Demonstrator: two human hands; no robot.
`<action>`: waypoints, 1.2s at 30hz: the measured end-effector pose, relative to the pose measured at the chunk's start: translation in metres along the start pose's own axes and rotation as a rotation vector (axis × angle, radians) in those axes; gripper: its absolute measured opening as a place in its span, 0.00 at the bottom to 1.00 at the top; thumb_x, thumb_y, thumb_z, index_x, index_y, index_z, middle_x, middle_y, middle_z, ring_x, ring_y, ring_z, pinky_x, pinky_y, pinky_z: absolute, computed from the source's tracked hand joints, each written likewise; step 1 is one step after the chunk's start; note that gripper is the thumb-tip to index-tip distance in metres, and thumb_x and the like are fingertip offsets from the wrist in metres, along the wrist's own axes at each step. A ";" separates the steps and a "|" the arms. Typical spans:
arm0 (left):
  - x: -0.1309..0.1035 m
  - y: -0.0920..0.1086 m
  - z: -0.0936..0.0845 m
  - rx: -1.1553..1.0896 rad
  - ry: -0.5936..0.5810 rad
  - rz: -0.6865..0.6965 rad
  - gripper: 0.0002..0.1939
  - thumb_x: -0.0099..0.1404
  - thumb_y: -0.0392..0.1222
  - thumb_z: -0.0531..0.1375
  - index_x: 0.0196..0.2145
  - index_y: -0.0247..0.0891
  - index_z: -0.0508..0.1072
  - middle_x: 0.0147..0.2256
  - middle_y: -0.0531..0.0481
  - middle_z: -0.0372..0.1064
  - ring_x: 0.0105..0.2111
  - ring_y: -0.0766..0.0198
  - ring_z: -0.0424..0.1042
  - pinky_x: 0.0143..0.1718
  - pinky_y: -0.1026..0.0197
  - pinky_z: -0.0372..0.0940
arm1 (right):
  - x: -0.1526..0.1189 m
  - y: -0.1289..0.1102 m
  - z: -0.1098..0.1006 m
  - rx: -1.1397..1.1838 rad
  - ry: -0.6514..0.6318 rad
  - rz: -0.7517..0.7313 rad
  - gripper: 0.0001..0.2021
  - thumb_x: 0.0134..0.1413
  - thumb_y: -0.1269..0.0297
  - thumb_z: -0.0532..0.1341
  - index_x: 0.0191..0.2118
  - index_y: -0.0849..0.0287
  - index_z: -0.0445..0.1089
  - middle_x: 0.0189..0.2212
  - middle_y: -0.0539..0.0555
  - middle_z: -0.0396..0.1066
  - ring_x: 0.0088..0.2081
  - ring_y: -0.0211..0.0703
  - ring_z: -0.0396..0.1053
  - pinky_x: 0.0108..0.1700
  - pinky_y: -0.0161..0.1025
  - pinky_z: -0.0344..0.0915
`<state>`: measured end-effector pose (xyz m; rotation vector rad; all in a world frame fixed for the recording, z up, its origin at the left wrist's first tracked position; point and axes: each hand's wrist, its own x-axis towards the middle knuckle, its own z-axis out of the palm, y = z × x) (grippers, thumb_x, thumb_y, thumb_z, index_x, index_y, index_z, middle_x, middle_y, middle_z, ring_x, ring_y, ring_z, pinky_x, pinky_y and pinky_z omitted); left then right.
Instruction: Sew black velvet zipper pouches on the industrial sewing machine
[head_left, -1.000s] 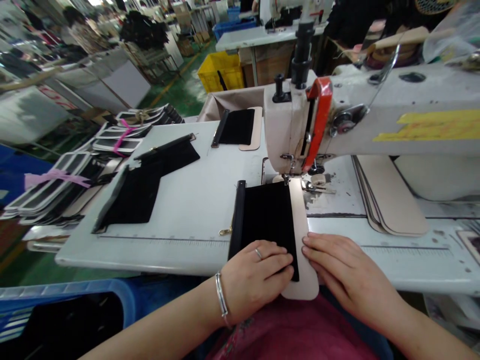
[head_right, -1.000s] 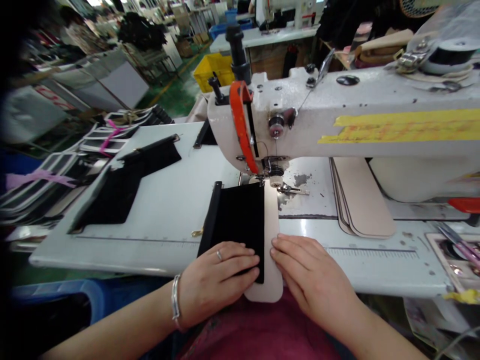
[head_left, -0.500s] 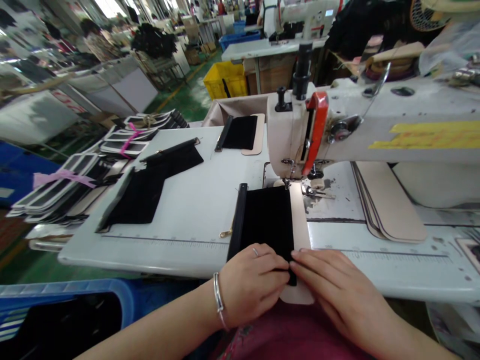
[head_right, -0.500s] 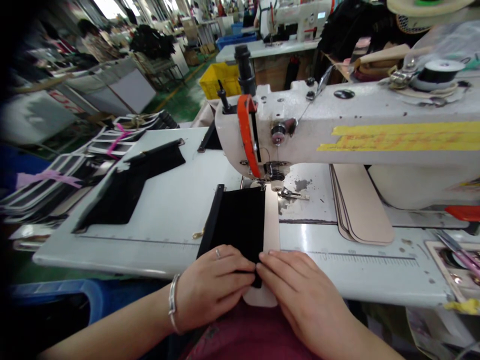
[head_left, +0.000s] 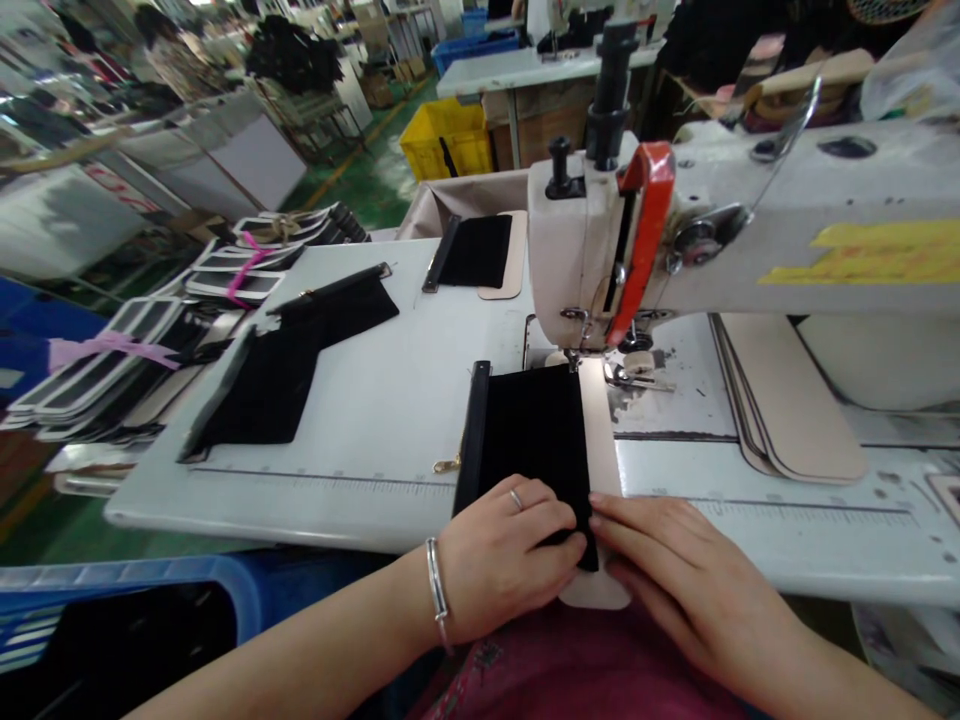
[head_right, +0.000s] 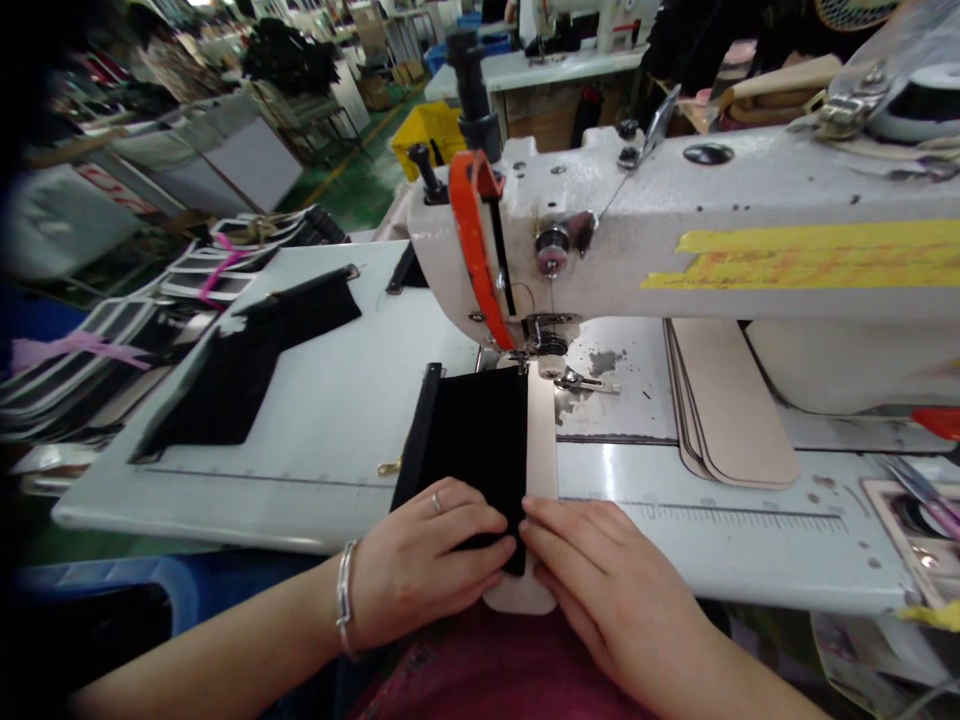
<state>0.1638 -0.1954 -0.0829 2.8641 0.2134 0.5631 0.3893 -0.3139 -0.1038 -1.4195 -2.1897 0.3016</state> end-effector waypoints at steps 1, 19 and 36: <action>0.000 0.001 0.000 0.005 0.006 0.002 0.04 0.70 0.34 0.61 0.41 0.38 0.76 0.39 0.49 0.74 0.40 0.61 0.70 0.43 0.58 0.68 | 0.000 0.000 0.000 -0.010 -0.007 -0.013 0.22 0.67 0.70 0.55 0.64 0.56 0.64 0.63 0.57 0.67 0.60 0.47 0.68 0.58 0.49 0.71; 0.047 -0.072 0.007 0.124 -0.120 -0.234 0.22 0.75 0.48 0.57 0.62 0.37 0.68 0.64 0.41 0.63 0.66 0.48 0.60 0.68 0.42 0.57 | 0.011 0.002 -0.009 -0.090 -0.056 -0.111 0.22 0.67 0.74 0.53 0.63 0.59 0.65 0.63 0.55 0.67 0.60 0.45 0.67 0.55 0.44 0.71; 0.025 -0.047 -0.005 -0.058 0.029 -0.028 0.11 0.74 0.44 0.59 0.47 0.37 0.77 0.50 0.44 0.75 0.53 0.57 0.73 0.59 0.50 0.68 | 0.028 0.020 -0.007 -0.048 -0.031 -0.016 0.18 0.69 0.69 0.57 0.61 0.56 0.66 0.61 0.55 0.68 0.58 0.48 0.66 0.57 0.49 0.67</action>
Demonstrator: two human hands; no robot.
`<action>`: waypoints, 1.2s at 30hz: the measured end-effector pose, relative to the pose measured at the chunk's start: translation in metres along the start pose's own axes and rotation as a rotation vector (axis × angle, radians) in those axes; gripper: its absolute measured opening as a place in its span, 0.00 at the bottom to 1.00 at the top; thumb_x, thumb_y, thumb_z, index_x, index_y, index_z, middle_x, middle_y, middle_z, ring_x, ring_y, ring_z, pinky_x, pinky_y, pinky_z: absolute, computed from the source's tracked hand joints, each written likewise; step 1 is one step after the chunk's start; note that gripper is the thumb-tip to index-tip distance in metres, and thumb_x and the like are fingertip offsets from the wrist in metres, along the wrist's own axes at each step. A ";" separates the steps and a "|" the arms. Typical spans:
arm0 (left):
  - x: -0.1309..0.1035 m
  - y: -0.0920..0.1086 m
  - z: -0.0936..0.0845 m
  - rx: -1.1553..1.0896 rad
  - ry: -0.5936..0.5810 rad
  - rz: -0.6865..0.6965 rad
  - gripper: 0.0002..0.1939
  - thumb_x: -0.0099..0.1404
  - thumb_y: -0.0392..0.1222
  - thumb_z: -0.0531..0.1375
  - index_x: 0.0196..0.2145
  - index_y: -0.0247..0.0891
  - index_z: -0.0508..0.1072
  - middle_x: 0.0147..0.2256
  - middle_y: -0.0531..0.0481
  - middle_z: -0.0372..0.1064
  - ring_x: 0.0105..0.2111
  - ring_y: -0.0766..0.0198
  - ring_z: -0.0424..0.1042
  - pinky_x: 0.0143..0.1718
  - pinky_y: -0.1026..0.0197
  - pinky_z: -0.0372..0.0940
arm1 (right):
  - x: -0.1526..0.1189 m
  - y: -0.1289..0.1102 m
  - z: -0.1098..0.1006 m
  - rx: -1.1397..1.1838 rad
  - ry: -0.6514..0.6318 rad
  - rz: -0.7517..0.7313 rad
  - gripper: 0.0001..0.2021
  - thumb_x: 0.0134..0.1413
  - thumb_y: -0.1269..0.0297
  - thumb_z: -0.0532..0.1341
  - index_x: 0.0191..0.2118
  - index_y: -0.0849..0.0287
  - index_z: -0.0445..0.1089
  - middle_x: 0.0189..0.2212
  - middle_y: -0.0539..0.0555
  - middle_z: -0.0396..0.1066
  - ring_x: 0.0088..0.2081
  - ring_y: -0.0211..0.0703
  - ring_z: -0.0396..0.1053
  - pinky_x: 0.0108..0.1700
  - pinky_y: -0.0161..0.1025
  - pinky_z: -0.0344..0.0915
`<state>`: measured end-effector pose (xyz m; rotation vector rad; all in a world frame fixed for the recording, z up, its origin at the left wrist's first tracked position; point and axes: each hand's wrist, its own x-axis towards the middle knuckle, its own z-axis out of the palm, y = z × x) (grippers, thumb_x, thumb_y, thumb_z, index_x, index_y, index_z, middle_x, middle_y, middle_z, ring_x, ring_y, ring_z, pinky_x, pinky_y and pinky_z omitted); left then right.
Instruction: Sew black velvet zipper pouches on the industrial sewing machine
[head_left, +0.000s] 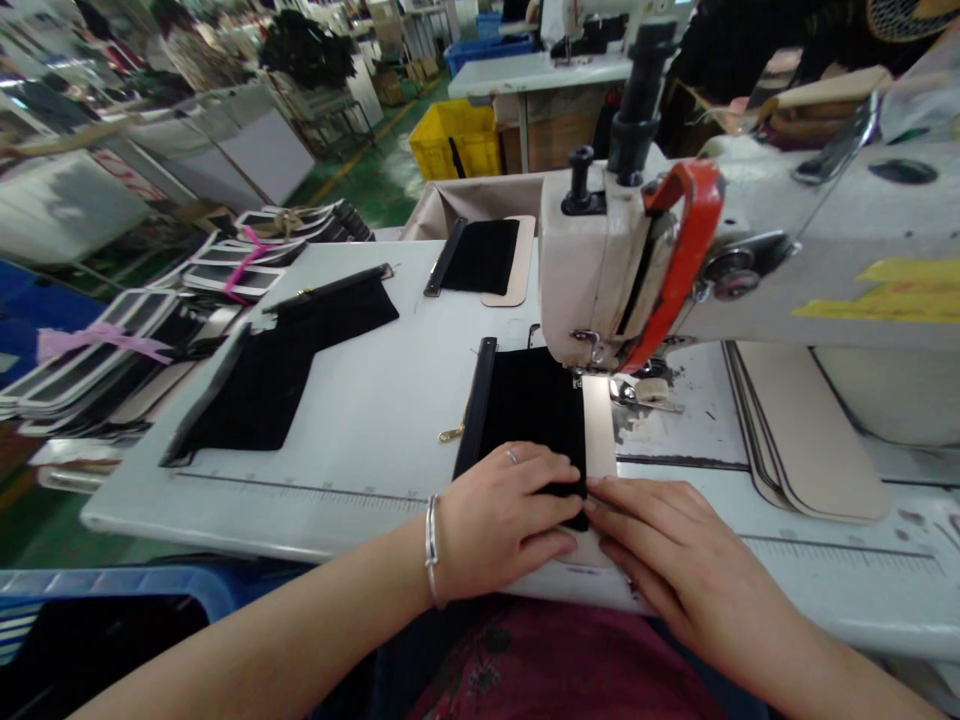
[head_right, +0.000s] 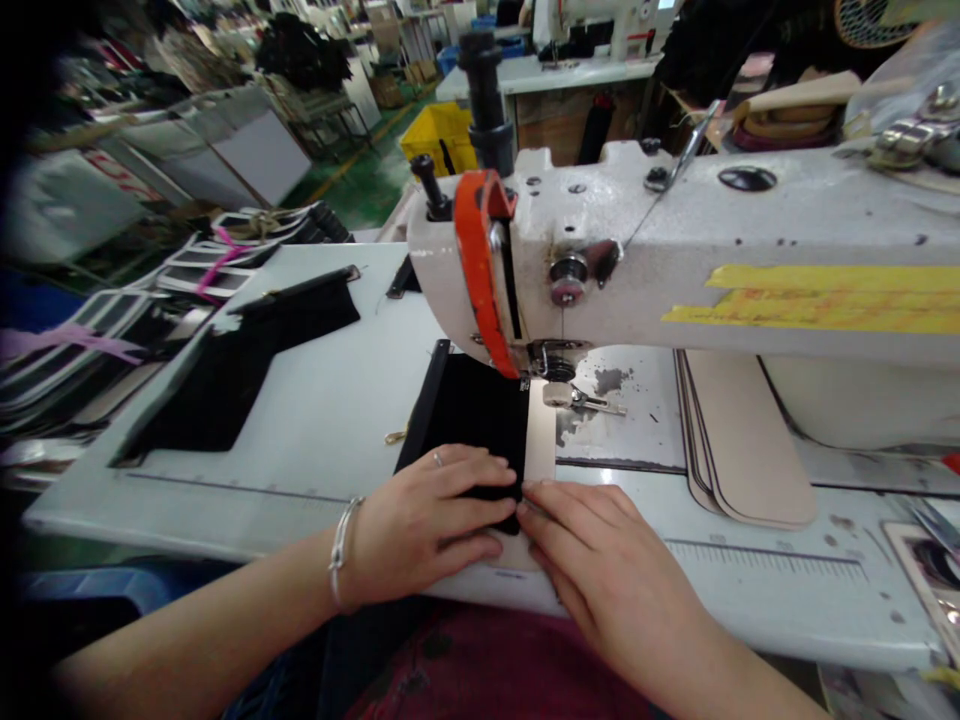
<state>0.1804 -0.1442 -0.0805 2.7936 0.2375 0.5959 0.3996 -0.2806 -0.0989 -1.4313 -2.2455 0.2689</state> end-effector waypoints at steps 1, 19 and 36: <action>-0.005 0.007 0.000 -0.020 0.015 0.012 0.09 0.74 0.41 0.59 0.47 0.36 0.77 0.49 0.46 0.76 0.51 0.59 0.74 0.57 0.53 0.69 | -0.002 0.000 0.001 0.014 0.011 0.000 0.18 0.69 0.69 0.57 0.61 0.56 0.66 0.60 0.56 0.69 0.57 0.48 0.66 0.56 0.49 0.66; -0.014 0.013 0.004 -0.078 0.061 0.050 0.12 0.77 0.34 0.53 0.46 0.35 0.77 0.47 0.47 0.79 0.49 0.64 0.76 0.55 0.59 0.70 | -0.006 -0.002 -0.002 -0.034 0.010 -0.095 0.20 0.68 0.73 0.53 0.62 0.57 0.66 0.59 0.54 0.71 0.57 0.46 0.67 0.57 0.49 0.64; 0.006 -0.016 0.003 0.051 -0.024 0.048 0.12 0.76 0.34 0.54 0.45 0.36 0.78 0.49 0.47 0.78 0.49 0.62 0.76 0.53 0.57 0.71 | 0.010 0.005 -0.005 -0.097 -0.005 -0.047 0.17 0.68 0.69 0.57 0.60 0.59 0.68 0.60 0.56 0.70 0.60 0.48 0.67 0.60 0.50 0.67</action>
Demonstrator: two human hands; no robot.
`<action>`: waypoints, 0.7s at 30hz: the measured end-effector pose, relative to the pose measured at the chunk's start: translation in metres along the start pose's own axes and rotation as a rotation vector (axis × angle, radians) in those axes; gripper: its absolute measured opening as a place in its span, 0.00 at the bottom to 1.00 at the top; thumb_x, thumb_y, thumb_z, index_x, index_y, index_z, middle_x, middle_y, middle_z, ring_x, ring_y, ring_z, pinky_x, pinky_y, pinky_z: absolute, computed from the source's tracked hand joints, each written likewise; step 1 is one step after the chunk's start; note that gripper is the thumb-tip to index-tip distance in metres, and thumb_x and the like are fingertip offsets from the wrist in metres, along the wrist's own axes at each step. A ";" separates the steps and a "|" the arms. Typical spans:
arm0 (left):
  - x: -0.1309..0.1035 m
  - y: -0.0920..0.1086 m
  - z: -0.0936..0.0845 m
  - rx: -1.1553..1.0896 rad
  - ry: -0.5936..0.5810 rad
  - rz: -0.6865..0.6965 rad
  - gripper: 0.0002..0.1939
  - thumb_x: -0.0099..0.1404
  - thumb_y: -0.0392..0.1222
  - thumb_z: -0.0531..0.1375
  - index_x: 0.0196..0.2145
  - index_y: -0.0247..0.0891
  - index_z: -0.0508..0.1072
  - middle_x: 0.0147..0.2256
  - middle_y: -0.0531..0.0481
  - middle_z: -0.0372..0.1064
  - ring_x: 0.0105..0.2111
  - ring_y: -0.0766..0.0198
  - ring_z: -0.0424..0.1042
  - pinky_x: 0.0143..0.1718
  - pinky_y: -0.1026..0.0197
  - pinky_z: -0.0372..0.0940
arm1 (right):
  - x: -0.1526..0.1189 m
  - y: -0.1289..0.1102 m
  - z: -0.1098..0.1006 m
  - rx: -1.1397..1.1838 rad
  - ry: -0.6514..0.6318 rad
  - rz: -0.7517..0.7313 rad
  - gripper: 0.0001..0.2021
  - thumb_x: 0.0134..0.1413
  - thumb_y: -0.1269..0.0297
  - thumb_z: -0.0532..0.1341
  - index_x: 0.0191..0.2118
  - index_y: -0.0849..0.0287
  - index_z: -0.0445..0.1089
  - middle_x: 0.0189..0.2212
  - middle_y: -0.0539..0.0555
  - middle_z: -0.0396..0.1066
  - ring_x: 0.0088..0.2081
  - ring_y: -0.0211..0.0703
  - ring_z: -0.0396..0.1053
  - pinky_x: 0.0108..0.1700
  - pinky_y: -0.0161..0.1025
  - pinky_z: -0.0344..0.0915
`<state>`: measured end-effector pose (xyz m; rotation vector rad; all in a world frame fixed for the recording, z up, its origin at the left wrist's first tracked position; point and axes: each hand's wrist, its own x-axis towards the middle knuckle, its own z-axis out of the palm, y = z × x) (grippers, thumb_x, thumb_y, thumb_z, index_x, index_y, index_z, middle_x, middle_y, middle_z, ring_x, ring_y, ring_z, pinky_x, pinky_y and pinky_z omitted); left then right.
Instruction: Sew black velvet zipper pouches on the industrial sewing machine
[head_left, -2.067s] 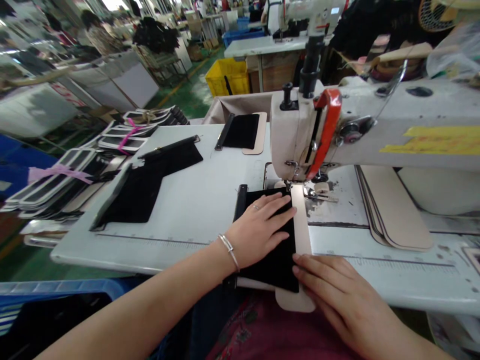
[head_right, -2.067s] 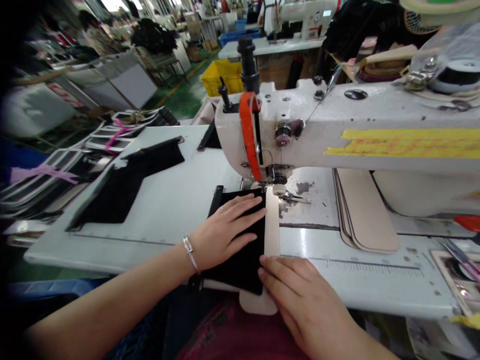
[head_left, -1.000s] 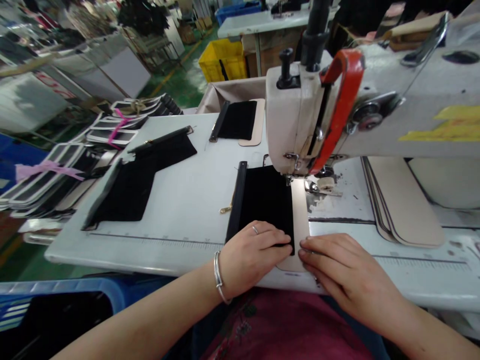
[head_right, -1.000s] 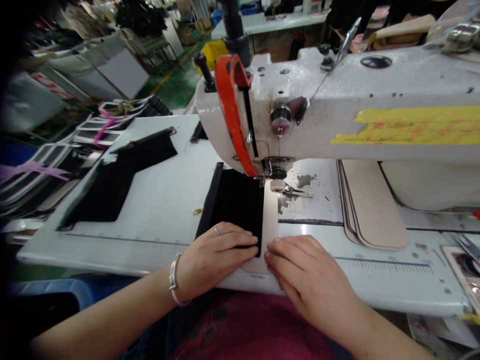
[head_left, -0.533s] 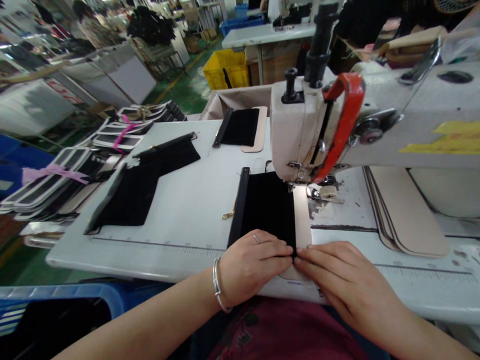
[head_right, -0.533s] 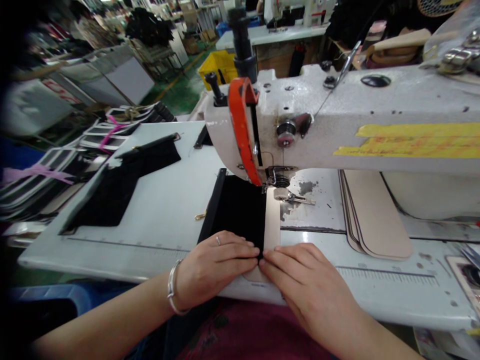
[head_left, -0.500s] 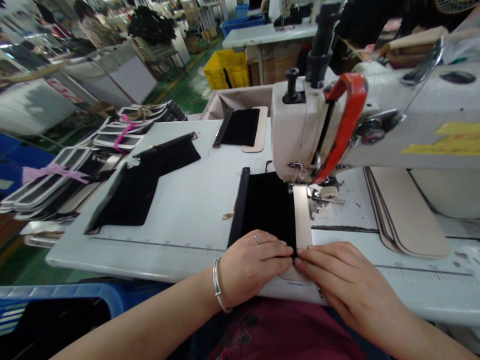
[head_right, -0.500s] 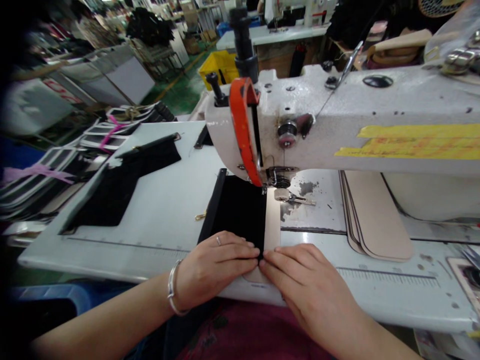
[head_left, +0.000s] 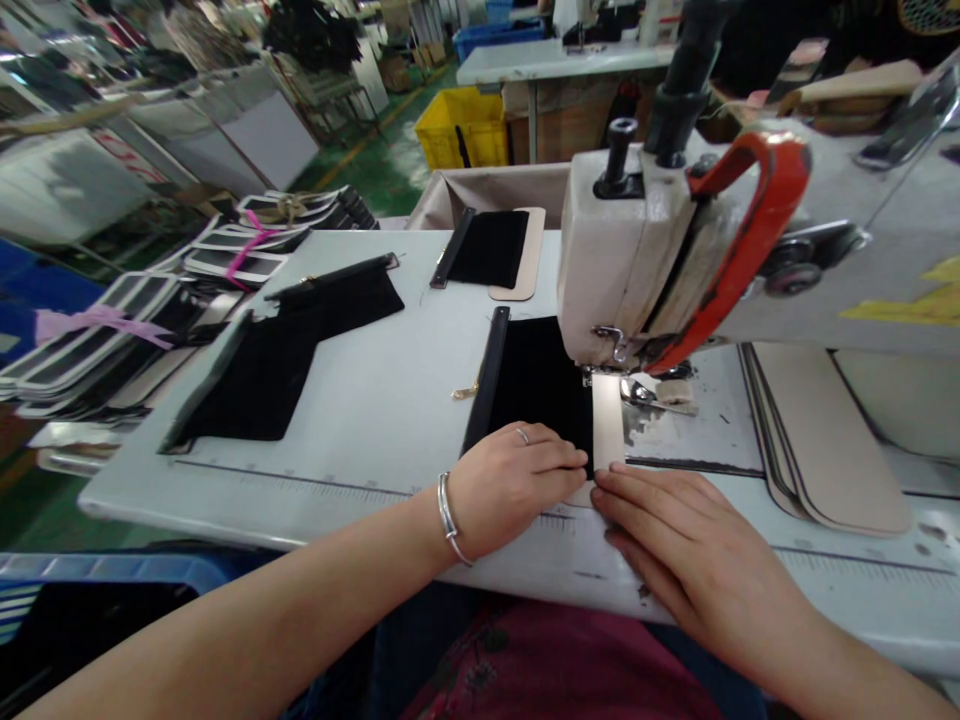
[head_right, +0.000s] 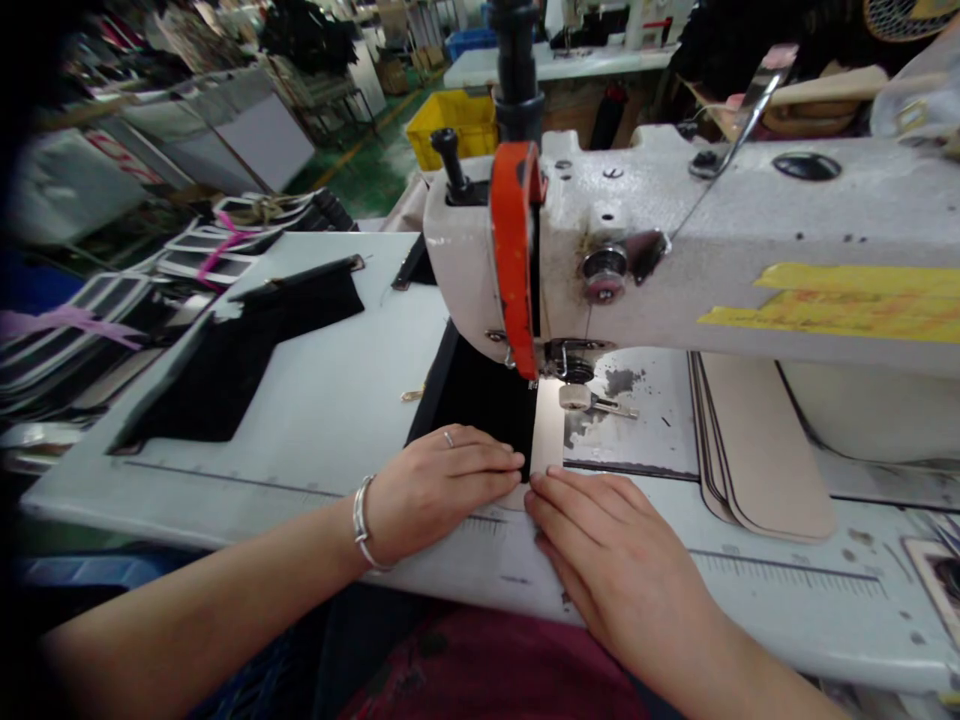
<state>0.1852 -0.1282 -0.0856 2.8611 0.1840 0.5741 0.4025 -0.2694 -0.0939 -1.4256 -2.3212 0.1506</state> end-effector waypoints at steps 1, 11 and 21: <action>0.002 -0.002 0.000 0.005 0.010 0.011 0.12 0.76 0.34 0.54 0.45 0.35 0.78 0.49 0.47 0.78 0.49 0.62 0.76 0.53 0.57 0.72 | 0.001 0.001 0.000 -0.001 0.002 0.006 0.17 0.68 0.68 0.57 0.60 0.59 0.68 0.60 0.56 0.70 0.60 0.48 0.67 0.59 0.50 0.67; 0.014 -0.024 0.001 0.064 0.009 0.063 0.13 0.76 0.33 0.53 0.47 0.34 0.77 0.50 0.46 0.78 0.52 0.63 0.76 0.57 0.58 0.71 | 0.017 0.012 -0.004 -0.023 0.018 0.040 0.17 0.68 0.65 0.58 0.60 0.57 0.69 0.59 0.58 0.71 0.58 0.50 0.69 0.56 0.51 0.68; 0.025 -0.038 0.005 0.187 0.009 0.034 0.12 0.75 0.32 0.54 0.47 0.33 0.77 0.50 0.46 0.77 0.49 0.61 0.75 0.53 0.58 0.72 | 0.030 0.027 -0.004 -0.076 0.012 0.047 0.18 0.68 0.62 0.59 0.60 0.58 0.67 0.59 0.58 0.71 0.58 0.50 0.69 0.58 0.52 0.66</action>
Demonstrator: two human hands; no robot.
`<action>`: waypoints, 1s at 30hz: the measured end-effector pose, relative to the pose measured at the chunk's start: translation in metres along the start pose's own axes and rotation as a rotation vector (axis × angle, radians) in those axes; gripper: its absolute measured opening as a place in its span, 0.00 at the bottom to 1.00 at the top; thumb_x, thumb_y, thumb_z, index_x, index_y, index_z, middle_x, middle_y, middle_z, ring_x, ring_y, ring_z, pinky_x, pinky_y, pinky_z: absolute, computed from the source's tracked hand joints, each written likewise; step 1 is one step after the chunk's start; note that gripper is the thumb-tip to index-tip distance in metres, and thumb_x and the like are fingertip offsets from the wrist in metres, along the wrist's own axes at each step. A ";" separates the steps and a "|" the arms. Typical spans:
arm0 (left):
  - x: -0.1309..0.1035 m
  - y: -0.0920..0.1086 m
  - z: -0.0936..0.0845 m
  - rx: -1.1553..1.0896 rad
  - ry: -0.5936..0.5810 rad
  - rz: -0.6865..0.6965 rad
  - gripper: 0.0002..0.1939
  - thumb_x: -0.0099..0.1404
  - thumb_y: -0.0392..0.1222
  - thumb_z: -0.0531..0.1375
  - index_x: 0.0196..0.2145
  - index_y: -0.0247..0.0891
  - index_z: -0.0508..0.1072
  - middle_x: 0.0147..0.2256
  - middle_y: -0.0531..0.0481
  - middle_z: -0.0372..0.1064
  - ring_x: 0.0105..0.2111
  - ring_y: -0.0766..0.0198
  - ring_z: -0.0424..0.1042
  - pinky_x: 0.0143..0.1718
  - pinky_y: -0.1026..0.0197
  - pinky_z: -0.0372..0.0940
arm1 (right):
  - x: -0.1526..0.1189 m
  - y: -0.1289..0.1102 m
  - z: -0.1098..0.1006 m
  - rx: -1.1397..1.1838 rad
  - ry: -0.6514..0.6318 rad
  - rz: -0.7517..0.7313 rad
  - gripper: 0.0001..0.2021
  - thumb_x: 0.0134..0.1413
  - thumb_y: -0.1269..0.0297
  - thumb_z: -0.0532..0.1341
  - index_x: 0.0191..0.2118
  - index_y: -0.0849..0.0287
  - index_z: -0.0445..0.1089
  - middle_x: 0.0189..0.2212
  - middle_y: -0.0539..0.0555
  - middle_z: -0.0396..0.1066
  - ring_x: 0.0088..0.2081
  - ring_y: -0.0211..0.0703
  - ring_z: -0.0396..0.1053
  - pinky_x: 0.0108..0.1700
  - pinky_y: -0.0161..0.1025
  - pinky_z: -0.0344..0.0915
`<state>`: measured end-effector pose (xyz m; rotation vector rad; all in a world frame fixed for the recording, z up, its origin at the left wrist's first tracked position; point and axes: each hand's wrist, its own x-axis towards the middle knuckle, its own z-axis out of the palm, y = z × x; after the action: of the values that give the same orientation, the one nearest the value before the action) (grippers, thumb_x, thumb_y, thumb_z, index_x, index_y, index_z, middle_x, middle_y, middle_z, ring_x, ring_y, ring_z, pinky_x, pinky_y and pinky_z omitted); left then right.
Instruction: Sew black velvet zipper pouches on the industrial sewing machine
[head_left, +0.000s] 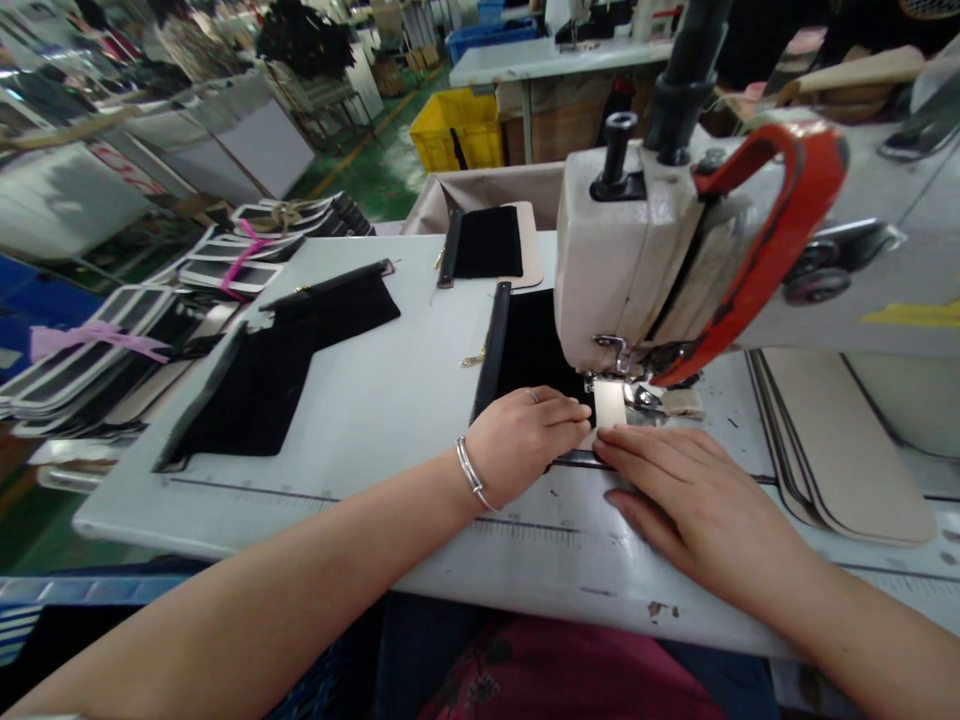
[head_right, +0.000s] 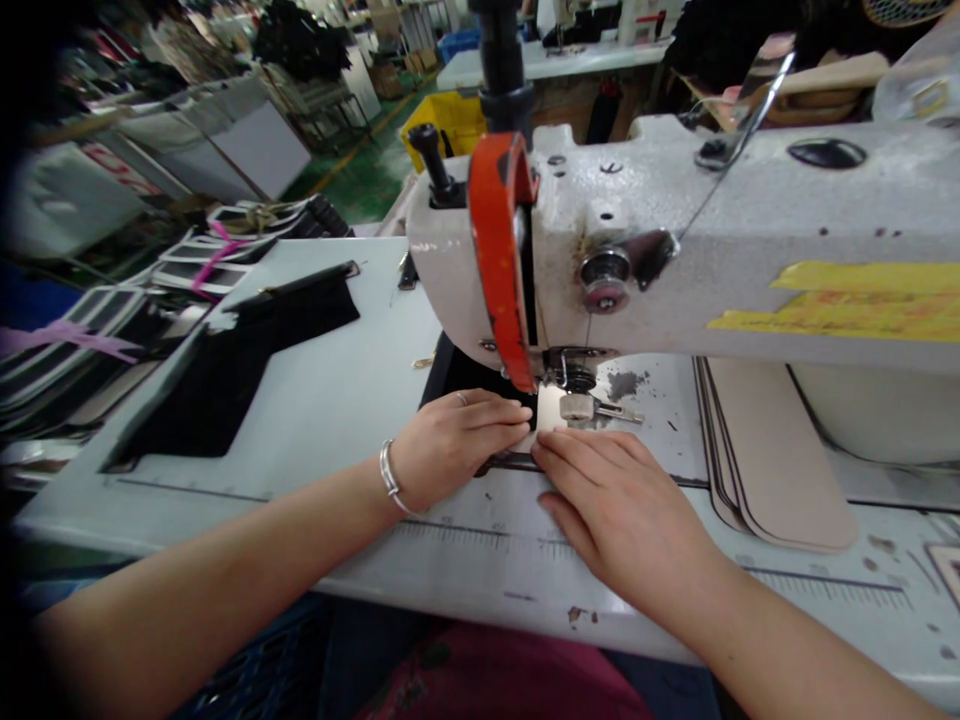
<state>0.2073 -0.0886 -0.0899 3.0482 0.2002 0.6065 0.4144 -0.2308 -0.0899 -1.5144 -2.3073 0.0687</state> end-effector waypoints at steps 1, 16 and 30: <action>0.001 -0.001 0.000 0.008 -0.013 -0.002 0.11 0.75 0.32 0.54 0.47 0.34 0.77 0.50 0.46 0.77 0.48 0.61 0.75 0.53 0.58 0.71 | 0.002 0.002 0.000 -0.001 -0.002 -0.002 0.18 0.68 0.62 0.59 0.60 0.58 0.67 0.59 0.58 0.71 0.58 0.50 0.69 0.58 0.52 0.66; 0.012 -0.015 0.009 0.027 -0.021 -0.115 0.09 0.73 0.32 0.58 0.48 0.32 0.75 0.49 0.44 0.75 0.48 0.59 0.74 0.54 0.57 0.72 | 0.020 0.019 0.005 -0.082 -0.044 0.040 0.22 0.68 0.57 0.56 0.62 0.61 0.65 0.62 0.61 0.68 0.57 0.58 0.69 0.53 0.57 0.67; 0.015 -0.024 0.021 0.057 0.046 -0.144 0.10 0.72 0.29 0.57 0.44 0.35 0.77 0.44 0.48 0.77 0.46 0.62 0.77 0.52 0.59 0.73 | 0.025 0.020 0.012 -0.098 -0.036 0.073 0.20 0.70 0.57 0.54 0.62 0.60 0.64 0.59 0.61 0.69 0.56 0.57 0.69 0.51 0.55 0.63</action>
<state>0.2262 -0.0625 -0.1051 3.0407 0.4422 0.6726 0.4196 -0.1981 -0.0986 -1.6584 -2.3139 0.0023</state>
